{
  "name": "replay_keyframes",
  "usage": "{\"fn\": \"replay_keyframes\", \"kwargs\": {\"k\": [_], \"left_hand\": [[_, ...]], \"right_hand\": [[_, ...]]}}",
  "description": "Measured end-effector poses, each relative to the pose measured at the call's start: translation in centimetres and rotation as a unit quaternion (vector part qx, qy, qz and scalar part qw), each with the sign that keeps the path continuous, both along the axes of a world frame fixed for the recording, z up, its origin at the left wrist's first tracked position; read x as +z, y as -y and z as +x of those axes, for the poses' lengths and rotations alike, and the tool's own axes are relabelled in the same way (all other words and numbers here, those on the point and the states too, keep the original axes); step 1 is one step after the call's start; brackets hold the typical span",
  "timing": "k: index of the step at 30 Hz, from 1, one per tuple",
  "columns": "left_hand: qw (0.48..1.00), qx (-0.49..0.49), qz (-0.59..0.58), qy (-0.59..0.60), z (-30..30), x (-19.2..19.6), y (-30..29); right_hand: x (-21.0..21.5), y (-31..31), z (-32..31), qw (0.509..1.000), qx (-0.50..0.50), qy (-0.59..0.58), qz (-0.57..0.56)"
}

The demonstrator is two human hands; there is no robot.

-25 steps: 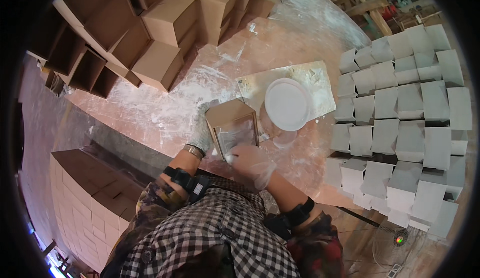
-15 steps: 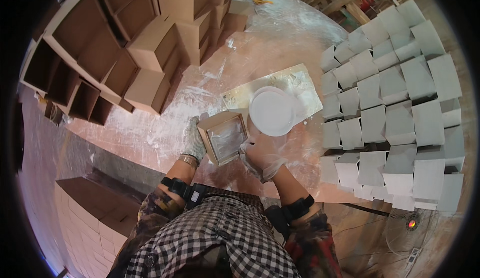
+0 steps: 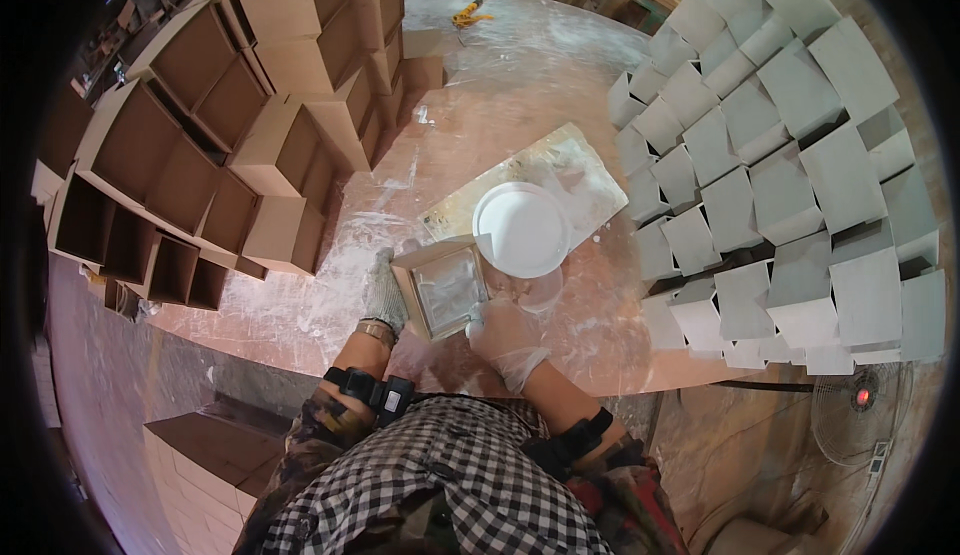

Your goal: Applying a white coating to the interior and exterior of small wooden boxes using an applicator.

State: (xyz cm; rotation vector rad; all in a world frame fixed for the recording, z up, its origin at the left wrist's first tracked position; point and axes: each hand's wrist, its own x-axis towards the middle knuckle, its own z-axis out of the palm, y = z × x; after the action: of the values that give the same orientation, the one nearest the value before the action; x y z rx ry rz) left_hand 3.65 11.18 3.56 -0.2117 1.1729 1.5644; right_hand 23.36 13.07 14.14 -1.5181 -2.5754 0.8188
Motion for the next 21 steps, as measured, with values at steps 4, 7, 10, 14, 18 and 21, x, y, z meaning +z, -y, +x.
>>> {"fn": "replay_keyframes", "kwargs": {"k": [4, 7, 10, 14, 18, 21], "left_hand": [[0.995, -0.018, 0.026, -0.096, -0.5, -3.1, -0.9], [0.968, -0.071, 0.036, -0.238, -1.0, -4.2, -1.1], [0.998, -0.045, 0.003, -0.032, -0.1, 1.6, -1.5], [0.998, -0.039, 0.000, -0.055, -0.9, -0.2, -0.9], [0.999, -0.012, 0.037, -0.010, -1.8, -3.7, -1.2], [0.999, -0.013, 0.025, -0.022, -0.8, -2.4, -1.6]], "right_hand": [[-1.5, 0.2, -0.3, 0.999, 0.035, 0.010, -0.036], [-0.5, 1.7, -1.8, 0.989, 0.081, -0.110, -0.060], [-1.5, 1.1, -2.0, 0.981, 0.076, -0.152, -0.099], [-0.8, -1.6, -0.7, 0.989, 0.146, -0.022, -0.018], [0.1, -4.5, -0.1, 0.995, 0.003, 0.006, -0.095], [-1.4, -5.2, -0.2, 0.992, -0.045, -0.022, -0.119]]}}
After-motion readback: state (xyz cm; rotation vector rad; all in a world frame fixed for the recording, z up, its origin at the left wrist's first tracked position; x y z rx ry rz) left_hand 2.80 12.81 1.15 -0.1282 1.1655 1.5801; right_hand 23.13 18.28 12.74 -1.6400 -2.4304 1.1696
